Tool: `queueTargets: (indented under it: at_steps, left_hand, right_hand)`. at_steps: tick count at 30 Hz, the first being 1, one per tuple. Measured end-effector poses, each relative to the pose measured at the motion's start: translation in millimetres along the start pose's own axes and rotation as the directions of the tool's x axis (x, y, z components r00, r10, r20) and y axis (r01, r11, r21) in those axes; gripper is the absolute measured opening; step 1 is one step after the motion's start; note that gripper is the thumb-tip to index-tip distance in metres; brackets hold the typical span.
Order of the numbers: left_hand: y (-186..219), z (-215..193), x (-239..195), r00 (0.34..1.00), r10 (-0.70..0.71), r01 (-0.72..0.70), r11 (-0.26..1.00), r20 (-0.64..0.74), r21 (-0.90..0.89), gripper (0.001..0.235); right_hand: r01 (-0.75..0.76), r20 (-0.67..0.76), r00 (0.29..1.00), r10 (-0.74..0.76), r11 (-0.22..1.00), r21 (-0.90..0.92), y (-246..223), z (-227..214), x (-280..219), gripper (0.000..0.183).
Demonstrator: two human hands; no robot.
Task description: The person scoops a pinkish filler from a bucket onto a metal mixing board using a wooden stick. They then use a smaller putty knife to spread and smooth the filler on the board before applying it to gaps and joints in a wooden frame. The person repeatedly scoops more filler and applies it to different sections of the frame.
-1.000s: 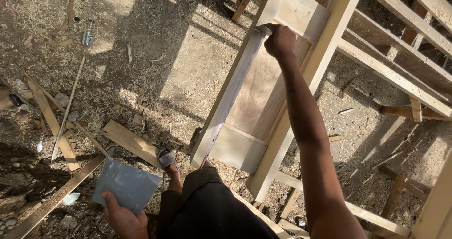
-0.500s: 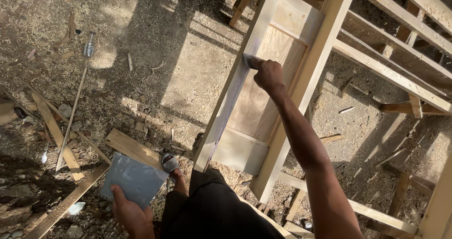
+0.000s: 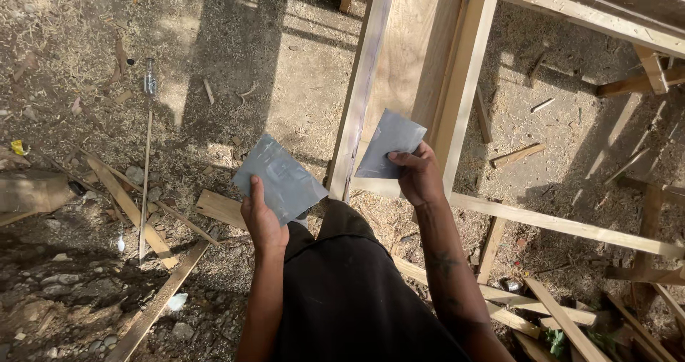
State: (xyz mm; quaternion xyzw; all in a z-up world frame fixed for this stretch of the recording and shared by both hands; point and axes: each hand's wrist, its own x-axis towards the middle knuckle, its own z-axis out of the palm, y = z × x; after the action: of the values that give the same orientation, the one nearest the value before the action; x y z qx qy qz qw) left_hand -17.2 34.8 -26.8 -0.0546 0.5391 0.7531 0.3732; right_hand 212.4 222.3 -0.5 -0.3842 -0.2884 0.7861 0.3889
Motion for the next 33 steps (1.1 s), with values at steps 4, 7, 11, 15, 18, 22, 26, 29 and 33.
queueTargets:
  at_steps: [4, 7, 11, 15, 18, 22, 26, 29, 33]
  left_hand:
    - [12, 3, -7, 0.991, -0.020, 0.011, 0.997, 0.132, 0.073, 0.052]
    - [14, -3, -24, 0.993, -0.017, -0.024, 0.938, 0.114, 0.345, 0.057]
    - [7, 5, -50, 0.937, 0.075, -0.148, 0.970, 0.342, 0.192, 0.049]
    - [-1, 6, -78, 0.651, 0.434, -0.689, 0.682, 0.623, 0.245, 0.049]
    - [-4, 23, -109, 0.771, 0.170, -0.040, 0.975, 0.613, -0.220, 0.039]
    - [8, 42, -142, 0.646, 0.220, -0.183, 0.974, 0.731, -0.131, 0.050]
    - [-25, 56, -164, 0.552, 0.269, -0.336, 0.938, 0.789, -0.084, 0.050]
    - [-71, 62, -187, 0.578, 0.199, 0.093, 0.948, 0.792, -0.306, 0.043]
    - [-104, 83, -186, 0.643, 0.150, -0.137, 0.987, 0.751, -0.080, 0.033]
  right_hand:
    - [0.057, -0.089, 0.994, -0.056, 0.998, 0.010, 11, 23, -68, 0.038]
    - [0.191, -0.150, 0.963, -0.223, 0.961, -0.201, 19, 35, -115, 0.033]
    - [0.491, 0.122, 0.792, -0.598, 0.507, -0.708, 24, 73, -185, 0.026]
    - [0.520, 0.426, 0.596, -0.680, -0.078, -0.851, 11, 119, -221, 0.037]
    - [0.515, 0.451, 0.539, -0.712, -0.145, -0.845, 0, 132, -230, 0.050]
    - [0.463, 0.414, 0.445, -0.794, -0.192, -0.865, -18, 123, -241, 0.042]
    - [0.417, 0.349, 0.398, -0.849, -0.171, -0.893, -50, 83, -248, 0.047]
    - [0.383, 0.304, 0.381, -0.874, -0.150, -0.912, -82, 46, -253, 0.047]
    - [0.364, 0.277, 0.400, -0.874, -0.126, -0.923, -108, -1, -261, 0.053]
